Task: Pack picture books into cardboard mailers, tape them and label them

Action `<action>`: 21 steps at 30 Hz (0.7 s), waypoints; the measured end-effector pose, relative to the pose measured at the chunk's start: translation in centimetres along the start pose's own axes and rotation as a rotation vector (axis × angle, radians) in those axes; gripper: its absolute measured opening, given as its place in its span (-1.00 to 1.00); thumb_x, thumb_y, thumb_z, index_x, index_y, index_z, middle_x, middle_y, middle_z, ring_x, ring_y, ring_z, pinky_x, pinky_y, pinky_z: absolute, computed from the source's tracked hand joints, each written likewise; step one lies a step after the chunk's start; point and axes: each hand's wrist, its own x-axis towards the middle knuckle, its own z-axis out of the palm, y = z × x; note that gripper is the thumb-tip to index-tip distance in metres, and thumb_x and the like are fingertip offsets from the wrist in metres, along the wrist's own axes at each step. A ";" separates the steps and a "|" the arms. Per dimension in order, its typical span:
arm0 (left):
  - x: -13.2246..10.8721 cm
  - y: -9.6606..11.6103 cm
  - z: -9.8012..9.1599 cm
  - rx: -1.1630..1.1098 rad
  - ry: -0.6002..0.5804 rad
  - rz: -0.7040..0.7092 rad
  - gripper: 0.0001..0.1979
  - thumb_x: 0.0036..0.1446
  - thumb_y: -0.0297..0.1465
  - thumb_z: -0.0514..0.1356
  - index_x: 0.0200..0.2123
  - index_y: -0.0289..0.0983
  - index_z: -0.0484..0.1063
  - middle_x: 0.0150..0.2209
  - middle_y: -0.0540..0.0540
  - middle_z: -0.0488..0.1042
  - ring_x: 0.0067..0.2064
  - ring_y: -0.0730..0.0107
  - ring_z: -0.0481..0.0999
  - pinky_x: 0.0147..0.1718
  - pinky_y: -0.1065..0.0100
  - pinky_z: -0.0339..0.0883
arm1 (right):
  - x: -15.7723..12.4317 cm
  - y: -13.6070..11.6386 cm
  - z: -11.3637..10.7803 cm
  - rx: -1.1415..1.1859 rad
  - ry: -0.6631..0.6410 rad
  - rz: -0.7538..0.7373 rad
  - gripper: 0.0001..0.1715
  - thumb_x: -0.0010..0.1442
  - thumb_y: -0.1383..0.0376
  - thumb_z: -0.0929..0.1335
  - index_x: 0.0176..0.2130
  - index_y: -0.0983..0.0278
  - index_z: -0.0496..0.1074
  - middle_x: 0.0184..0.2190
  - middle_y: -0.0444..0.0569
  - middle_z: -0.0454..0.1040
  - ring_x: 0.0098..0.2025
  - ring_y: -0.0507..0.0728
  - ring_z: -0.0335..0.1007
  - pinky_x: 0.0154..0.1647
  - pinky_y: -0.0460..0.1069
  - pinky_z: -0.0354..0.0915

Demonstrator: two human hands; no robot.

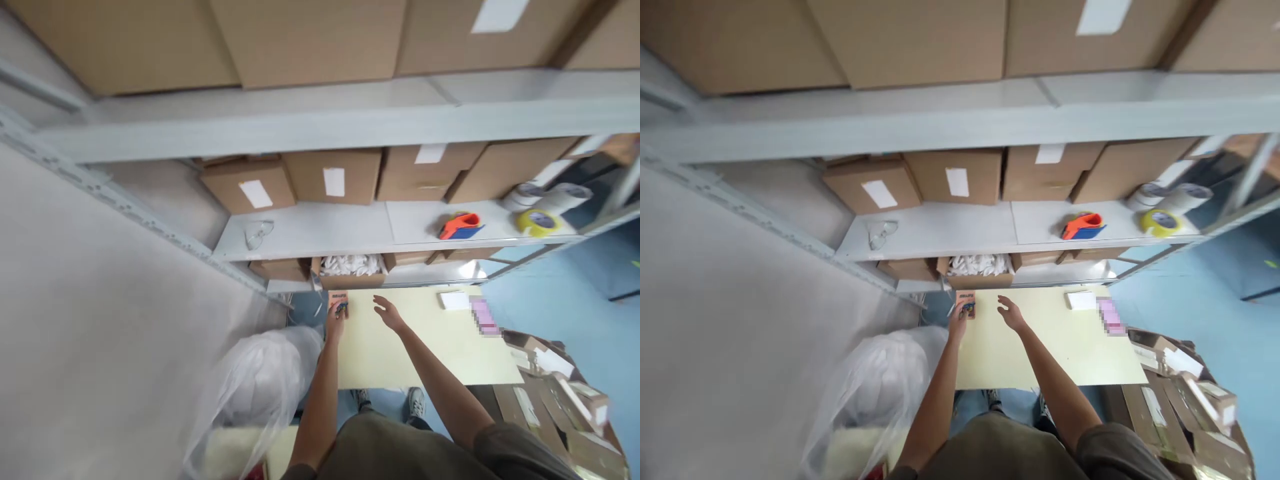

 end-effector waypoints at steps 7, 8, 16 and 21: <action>0.0 8.1 11.8 -0.061 -0.014 0.077 -0.61 0.28 -0.19 0.30 0.12 -0.18 0.57 0.19 -0.27 0.60 0.27 0.03 0.56 0.26 0.10 0.43 | -5.8 -2.2 -13.7 -0.214 0.311 -0.070 -0.39 0.26 0.23 0.37 0.28 0.16 0.49 0.16 0.12 0.62 0.19 0.30 0.57 0.18 0.21 0.48; -0.3 9.5 13.8 -0.066 -0.059 0.102 -0.59 0.28 -0.18 0.29 0.14 -0.17 0.56 0.21 -0.26 0.58 0.29 0.03 0.54 0.25 0.10 0.44 | -6.3 -2.4 -15.4 -0.221 0.342 -0.076 -0.39 0.27 0.23 0.37 0.28 0.17 0.48 0.16 0.12 0.62 0.20 0.31 0.56 0.17 0.21 0.48; -1.3 18.7 24.9 -0.005 -0.287 0.240 -0.48 0.26 -0.20 0.31 0.26 -0.16 0.49 0.37 -0.28 0.44 0.43 -0.02 0.38 0.32 0.02 0.37 | -4.7 -3.8 -27.2 -0.264 0.416 -0.207 -0.41 0.29 0.26 0.33 0.26 0.17 0.52 0.18 0.14 0.60 0.22 0.37 0.53 0.26 0.29 0.43; -0.6 20.5 27.7 0.039 -0.206 0.296 -0.47 0.24 -0.09 0.31 0.21 -0.14 0.53 0.31 -0.30 0.50 0.35 -0.05 0.47 0.24 0.02 0.45 | 2.0 -8.2 -32.9 -0.429 0.412 -0.413 -0.33 0.26 0.32 0.35 0.33 0.24 0.46 0.26 0.21 0.52 0.33 0.38 0.40 0.39 0.30 0.32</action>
